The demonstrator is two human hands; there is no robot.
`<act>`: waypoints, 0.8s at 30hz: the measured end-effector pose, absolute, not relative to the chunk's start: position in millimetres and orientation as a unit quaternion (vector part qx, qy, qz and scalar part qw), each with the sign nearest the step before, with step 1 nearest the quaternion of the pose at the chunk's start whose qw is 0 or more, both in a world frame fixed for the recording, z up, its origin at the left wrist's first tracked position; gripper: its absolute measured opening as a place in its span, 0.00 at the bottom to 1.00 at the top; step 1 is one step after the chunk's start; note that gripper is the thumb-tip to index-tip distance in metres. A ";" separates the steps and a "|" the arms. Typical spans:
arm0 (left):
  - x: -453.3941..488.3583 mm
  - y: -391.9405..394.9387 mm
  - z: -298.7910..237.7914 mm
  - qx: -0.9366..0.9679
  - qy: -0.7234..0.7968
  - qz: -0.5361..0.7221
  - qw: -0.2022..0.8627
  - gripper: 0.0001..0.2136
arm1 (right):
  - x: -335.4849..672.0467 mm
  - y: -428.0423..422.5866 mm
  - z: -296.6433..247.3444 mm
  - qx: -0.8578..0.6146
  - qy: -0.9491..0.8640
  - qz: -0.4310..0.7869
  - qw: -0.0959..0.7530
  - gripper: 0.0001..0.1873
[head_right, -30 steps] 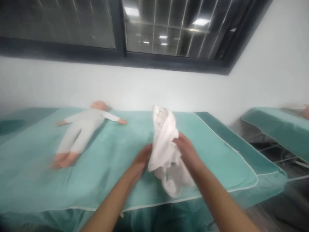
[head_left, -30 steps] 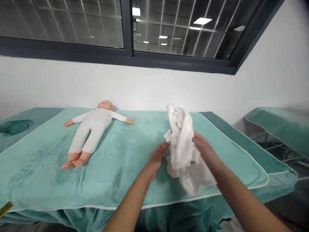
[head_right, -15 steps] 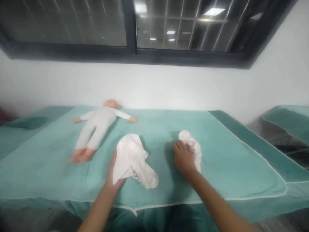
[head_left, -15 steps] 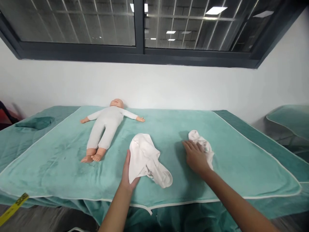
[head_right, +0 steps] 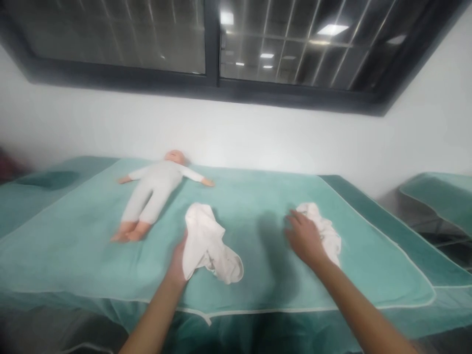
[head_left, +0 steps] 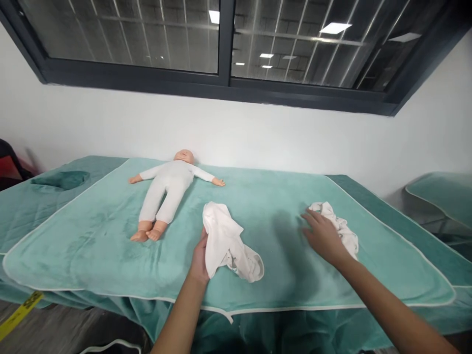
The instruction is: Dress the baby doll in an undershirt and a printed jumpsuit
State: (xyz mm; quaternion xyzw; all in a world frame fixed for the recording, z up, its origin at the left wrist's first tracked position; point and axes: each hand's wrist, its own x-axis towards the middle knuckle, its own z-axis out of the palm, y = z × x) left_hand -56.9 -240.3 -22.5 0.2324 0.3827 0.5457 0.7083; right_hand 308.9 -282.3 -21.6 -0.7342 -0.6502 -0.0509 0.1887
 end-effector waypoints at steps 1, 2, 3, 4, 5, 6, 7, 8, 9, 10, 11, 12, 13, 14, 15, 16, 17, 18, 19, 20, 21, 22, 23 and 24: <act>-54.8 -240.8 -18.8 0.248 0.371 0.546 0.709 0.30 | 286.9 -279.3 -17.3 -0.713 -0.651 0.016 0.259 0.23; -52.3 -241.6 -13.9 0.271 0.365 0.549 0.702 0.31 | 264.1 -276.7 -11.7 -0.694 -0.634 0.096 0.327 0.23; -49.7 -242.8 -7.6 0.298 0.363 0.553 0.688 0.32 | 241.3 -274.8 -4.8 -0.666 -0.618 0.194 0.369 0.23; -47.1 -244.6 -0.3 0.331 0.363 0.557 0.670 0.31 | 219.4 -273.5 3.4 -0.621 -0.614 0.292 0.389 0.23; -44.7 -247.0 7.9 0.374 0.365 0.554 0.647 0.29 | 199.0 -272.7 12.5 -0.575 -0.614 0.360 0.403 0.23; -42.6 -249.9 16.5 0.424 0.369 0.545 0.622 0.26 | 180.8 -272.3 22.2 -0.542 -0.611 0.393 0.423 0.22; -40.8 -253.4 25.0 0.476 0.369 0.530 0.597 0.23 | 165.2 -272.1 31.8 -0.508 -0.611 0.420 0.439 0.21; -39.5 -257.2 32.8 0.518 0.367 0.514 0.577 0.20 | 152.6 -272.1 41.0 -0.468 -0.614 0.445 0.455 0.21; -38.6 -261.1 39.7 0.547 0.365 0.502 0.563 0.17 | 143.0 -272.4 49.2 -0.443 -0.608 0.459 0.473 0.20; -37.8 -265.0 45.4 0.557 0.364 0.499 0.555 0.15 | 136.4 -272.9 56.2 -0.427 -0.601 0.470 0.485 0.20; -37.1 -268.7 49.8 0.550 0.366 0.507 0.554 0.15 | 132.4 -273.9 62.0 -0.419 -0.593 0.476 0.497 0.20; -36.2 -271.9 53.3 0.532 0.369 0.520 0.557 0.15 | 130.8 -275.4 66.6 -0.420 -0.584 0.478 0.505 0.19; -35.1 -274.8 55.9 0.513 0.370 0.531 0.564 0.15 | 130.9 -277.5 70.2 -0.427 -0.576 0.478 0.508 0.19; -33.8 -277.3 58.2 0.500 0.369 0.537 0.571 0.16 | 132.4 -280.3 73.0 -0.434 -0.569 0.478 0.510 0.18; -32.0 -279.5 60.3 0.495 0.366 0.534 0.579 0.18 | 134.6 -283.4 75.3 -0.439 -0.563 0.481 0.509 0.18; -29.9 -281.3 62.5 0.499 0.365 0.526 0.584 0.21 | 137.3 -286.9 77.2 -0.443 -0.558 0.486 0.506 0.18; -27.5 -282.7 64.9 0.512 0.367 0.513 0.582 0.23 | 140.1 -290.2 78.9 -0.445 -0.554 0.492 0.503 0.17; -24.9 -283.6 67.6 0.533 0.375 0.497 0.573 0.24 | 142.8 -293.1 80.4 -0.444 -0.553 0.495 0.502 0.17; -22.2 -283.8 70.7 0.555 0.388 0.482 0.556 0.25 | 145.6 -295.2 81.8 -0.441 -0.555 0.496 0.501 0.16; -19.6 -283.3 73.9 0.573 0.406 0.469 0.536 0.26 | 148.4 -296.3 83.1 -0.438 -0.560 0.493 0.502 0.15; -17.2 -281.8 77.4 0.584 0.423 0.463 0.515 0.26 | 151.3 -296.3 84.3 -0.437 -0.566 0.485 0.503 0.14; -15.2 -279.3 81.0 0.586 0.439 0.466 0.497 0.26 | 154.4 -295.1 85.4 -0.439 -0.574 0.473 0.504 0.14; -13.9 -275.9 84.8 0.582 0.449 0.477 0.482 0.26 | 157.9 -293.0 86.3 -0.447 -0.582 0.455 0.504 0.13; -13.4 -271.8 88.6 0.576 0.456 0.492 0.467 0.24 | 161.8 -290.2 87.2 -0.462 -0.589 0.431 0.504 0.13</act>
